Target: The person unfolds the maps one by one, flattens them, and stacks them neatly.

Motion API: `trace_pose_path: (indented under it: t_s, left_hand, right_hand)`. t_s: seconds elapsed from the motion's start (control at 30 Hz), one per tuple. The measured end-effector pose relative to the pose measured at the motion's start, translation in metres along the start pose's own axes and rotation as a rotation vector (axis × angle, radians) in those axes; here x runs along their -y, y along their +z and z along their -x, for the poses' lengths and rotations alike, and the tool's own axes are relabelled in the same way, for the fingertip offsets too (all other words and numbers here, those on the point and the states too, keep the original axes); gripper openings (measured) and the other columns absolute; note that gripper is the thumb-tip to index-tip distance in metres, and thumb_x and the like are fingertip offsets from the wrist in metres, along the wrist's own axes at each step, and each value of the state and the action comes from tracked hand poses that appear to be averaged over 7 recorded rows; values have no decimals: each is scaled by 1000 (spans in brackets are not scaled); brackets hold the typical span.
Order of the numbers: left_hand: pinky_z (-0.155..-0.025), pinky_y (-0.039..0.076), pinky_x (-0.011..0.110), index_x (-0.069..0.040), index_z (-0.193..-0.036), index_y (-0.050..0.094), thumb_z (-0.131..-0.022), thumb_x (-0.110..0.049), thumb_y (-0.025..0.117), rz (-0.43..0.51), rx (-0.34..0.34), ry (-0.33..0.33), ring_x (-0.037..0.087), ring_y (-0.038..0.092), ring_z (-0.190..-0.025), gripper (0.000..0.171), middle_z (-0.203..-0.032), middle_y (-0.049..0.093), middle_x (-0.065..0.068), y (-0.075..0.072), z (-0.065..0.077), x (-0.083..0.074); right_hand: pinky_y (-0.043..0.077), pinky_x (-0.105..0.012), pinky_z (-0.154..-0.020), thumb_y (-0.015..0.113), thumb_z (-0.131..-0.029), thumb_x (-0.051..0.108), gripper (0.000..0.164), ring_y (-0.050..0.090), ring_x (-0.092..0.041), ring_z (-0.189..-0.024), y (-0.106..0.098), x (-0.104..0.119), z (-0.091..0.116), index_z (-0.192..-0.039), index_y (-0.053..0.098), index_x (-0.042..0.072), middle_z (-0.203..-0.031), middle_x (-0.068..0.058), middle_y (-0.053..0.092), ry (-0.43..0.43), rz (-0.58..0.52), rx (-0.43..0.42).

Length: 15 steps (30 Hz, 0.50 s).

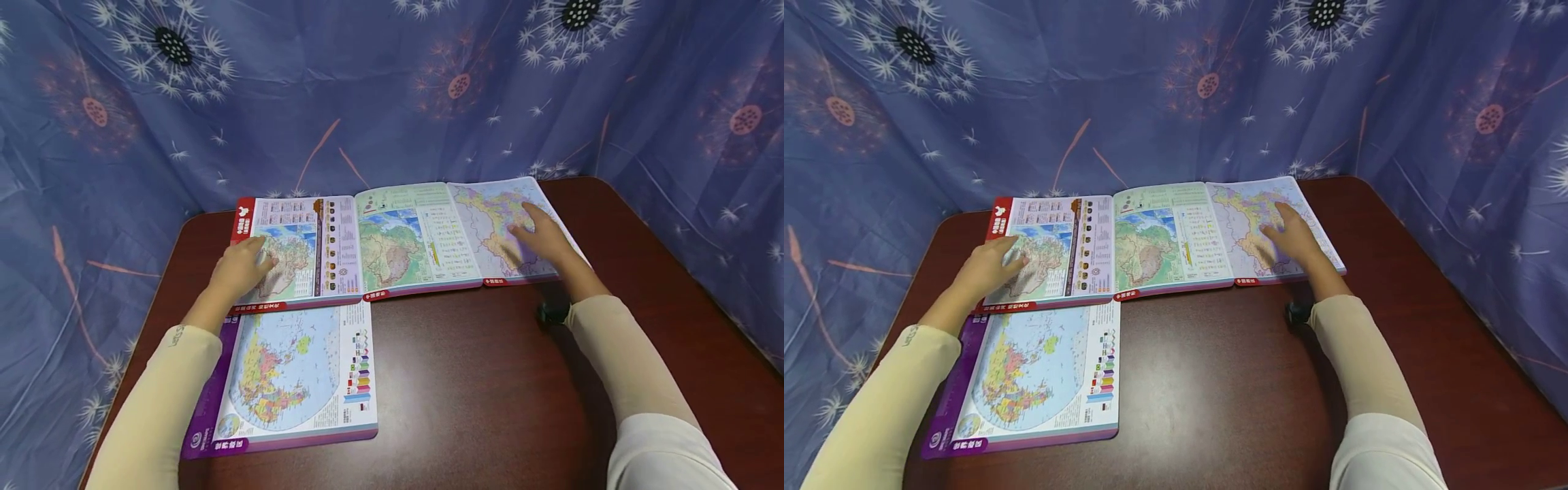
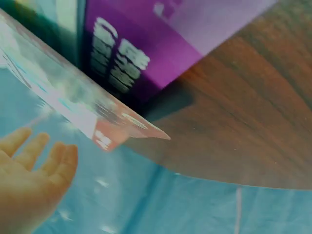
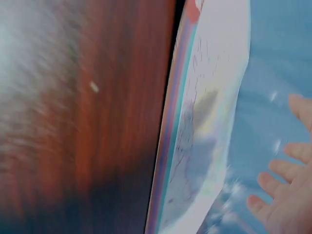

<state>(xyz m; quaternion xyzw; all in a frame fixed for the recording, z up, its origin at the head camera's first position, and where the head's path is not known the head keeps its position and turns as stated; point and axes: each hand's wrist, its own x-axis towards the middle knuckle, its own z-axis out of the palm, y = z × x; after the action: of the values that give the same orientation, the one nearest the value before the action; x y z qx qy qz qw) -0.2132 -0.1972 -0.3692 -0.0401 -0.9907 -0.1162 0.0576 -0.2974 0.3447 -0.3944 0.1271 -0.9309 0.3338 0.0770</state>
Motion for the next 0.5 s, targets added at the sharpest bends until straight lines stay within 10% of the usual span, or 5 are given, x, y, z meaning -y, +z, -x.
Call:
trace_pose_path:
  t_s: [0.27, 0.5]
  left_hand:
    - [-99, 19, 58, 0, -138, 29, -83, -46, 59, -108, 128, 316, 44, 22, -126, 78, -141, 27, 22, 16, 25, -13]
    - [-99, 21, 58, -2, -136, 35, -77, -48, 65, -124, 156, 378, 44, 26, -125, 80, -141, 30, 18, 27, 36, -9]
  right_hand:
    - [14, -54, -102, 67, -82, 31, 83, 13, -41, -130, 18, 19, 20, -140, 19, -5, -143, -28, 14, -248, 108, 204]
    - [18, -52, -102, 76, -71, 36, 91, 18, -40, -129, 35, 21, 31, -136, 29, -6, -140, -28, 22, -337, 171, 325]
